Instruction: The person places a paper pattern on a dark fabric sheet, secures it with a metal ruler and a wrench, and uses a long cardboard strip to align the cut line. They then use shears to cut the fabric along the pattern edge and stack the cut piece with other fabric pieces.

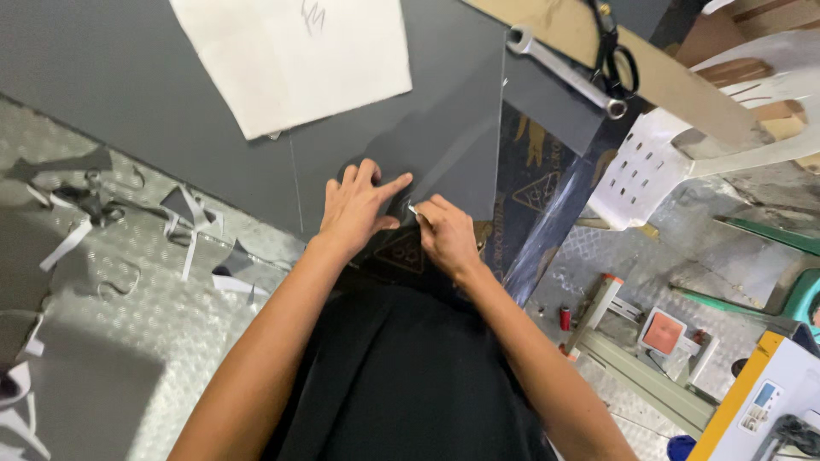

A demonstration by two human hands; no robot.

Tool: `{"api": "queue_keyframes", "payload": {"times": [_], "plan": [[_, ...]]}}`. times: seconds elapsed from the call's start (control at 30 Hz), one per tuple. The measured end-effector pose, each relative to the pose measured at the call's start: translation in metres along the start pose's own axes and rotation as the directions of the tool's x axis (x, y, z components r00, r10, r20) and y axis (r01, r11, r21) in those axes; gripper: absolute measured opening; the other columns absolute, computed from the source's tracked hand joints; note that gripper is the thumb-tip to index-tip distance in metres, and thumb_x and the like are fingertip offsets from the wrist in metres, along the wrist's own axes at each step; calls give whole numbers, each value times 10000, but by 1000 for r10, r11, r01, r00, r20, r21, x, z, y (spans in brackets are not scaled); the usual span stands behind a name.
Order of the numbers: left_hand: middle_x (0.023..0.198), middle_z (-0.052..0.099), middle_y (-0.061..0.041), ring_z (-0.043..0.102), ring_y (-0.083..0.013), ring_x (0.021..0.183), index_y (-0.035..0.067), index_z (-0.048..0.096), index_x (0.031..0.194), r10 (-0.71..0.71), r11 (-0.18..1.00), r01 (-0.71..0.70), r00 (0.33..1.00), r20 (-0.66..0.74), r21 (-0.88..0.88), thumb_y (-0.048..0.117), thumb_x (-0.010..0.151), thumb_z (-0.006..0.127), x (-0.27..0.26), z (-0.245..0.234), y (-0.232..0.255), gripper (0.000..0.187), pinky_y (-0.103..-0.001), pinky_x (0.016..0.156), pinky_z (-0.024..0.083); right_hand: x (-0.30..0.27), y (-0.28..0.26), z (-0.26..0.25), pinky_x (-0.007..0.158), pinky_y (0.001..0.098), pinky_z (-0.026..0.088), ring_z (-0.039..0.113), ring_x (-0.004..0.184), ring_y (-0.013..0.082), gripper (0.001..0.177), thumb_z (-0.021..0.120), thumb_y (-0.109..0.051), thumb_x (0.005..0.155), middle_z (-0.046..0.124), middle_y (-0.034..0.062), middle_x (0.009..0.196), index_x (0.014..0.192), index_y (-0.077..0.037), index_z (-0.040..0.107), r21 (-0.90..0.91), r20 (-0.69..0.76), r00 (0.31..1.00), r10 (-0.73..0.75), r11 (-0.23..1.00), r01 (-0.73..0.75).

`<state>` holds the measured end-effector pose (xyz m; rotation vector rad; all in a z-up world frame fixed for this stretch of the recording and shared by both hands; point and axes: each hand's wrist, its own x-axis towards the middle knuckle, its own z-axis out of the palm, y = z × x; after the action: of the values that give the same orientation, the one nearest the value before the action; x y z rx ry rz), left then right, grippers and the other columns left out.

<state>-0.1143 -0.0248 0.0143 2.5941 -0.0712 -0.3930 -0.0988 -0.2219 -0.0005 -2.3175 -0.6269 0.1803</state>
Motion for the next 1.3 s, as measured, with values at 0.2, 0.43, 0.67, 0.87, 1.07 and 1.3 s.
{"api": "queue_keyframes", "payload": {"times": [0.2, 0.43, 0.67, 0.87, 1.07, 1.3], "plan": [[1193, 510, -34, 492, -248, 1094, 406, 595, 1406, -14, 1000, 14, 1000, 21, 2, 287, 694, 877, -1, 1, 2, 775, -434, 837, 398, -10, -7, 0, 661, 432, 508, 641, 755, 346, 43, 680, -36, 853, 621, 105, 817, 887, -62, 683, 46, 33, 997, 71, 996, -73], [1171, 505, -41, 492, -251, 1082, 423, 583, 1425, -23, 1000, 23, 999, 38, 19, 294, 711, 870, 1, 3, 1, 780, -439, 818, 402, 15, -4, 8, 688, 438, 511, 648, 781, 351, 30, 682, -46, 891, 640, 119, 849, 917, -36, 692, 49, -50, 999, 19, 999, -17], [1177, 505, -49, 493, -260, 1071, 376, 596, 1412, 15, 1000, -15, 1000, 2, -15, 300, 706, 877, 0, -1, 4, 764, -440, 818, 399, -20, -9, -5, 700, 409, 532, 678, 785, 323, 66, 706, -73, 851, 681, 108, 844, 907, -47, 728, 81, 67, 985, 162, 983, -167], [1194, 551, -99, 536, -303, 1085, 221, 635, 1381, 77, 986, -106, 975, -207, -133, 202, 800, 827, -10, 11, -7, 612, -447, 869, 432, -36, 16, -31, 733, 333, 555, 700, 794, 202, 172, 700, -94, 925, 731, 108, 915, 1090, -50, 723, 202, -15, 930, 366, 912, -356], [1192, 581, -151, 596, -335, 1098, 96, 684, 1296, -199, 917, 10, 877, -437, -398, 34, 947, 689, -54, 20, -23, 354, -414, 953, 491, -76, 63, -49, 610, 280, 478, 553, 653, 121, 317, 579, -26, 979, 597, 67, 931, 1268, -79, 697, 423, -121, 828, 547, 783, -455], [1216, 544, -186, 572, -356, 1139, 84, 666, 1345, -412, 902, 236, 723, -555, -362, 42, 937, 704, -54, -13, -94, 411, -443, 999, 471, -85, 87, -44, 559, 240, 472, 540, 578, 79, 296, 518, -20, 996, 565, 7, 1021, 1236, -72, 683, 600, -171, 732, 659, 659, -453]]}}
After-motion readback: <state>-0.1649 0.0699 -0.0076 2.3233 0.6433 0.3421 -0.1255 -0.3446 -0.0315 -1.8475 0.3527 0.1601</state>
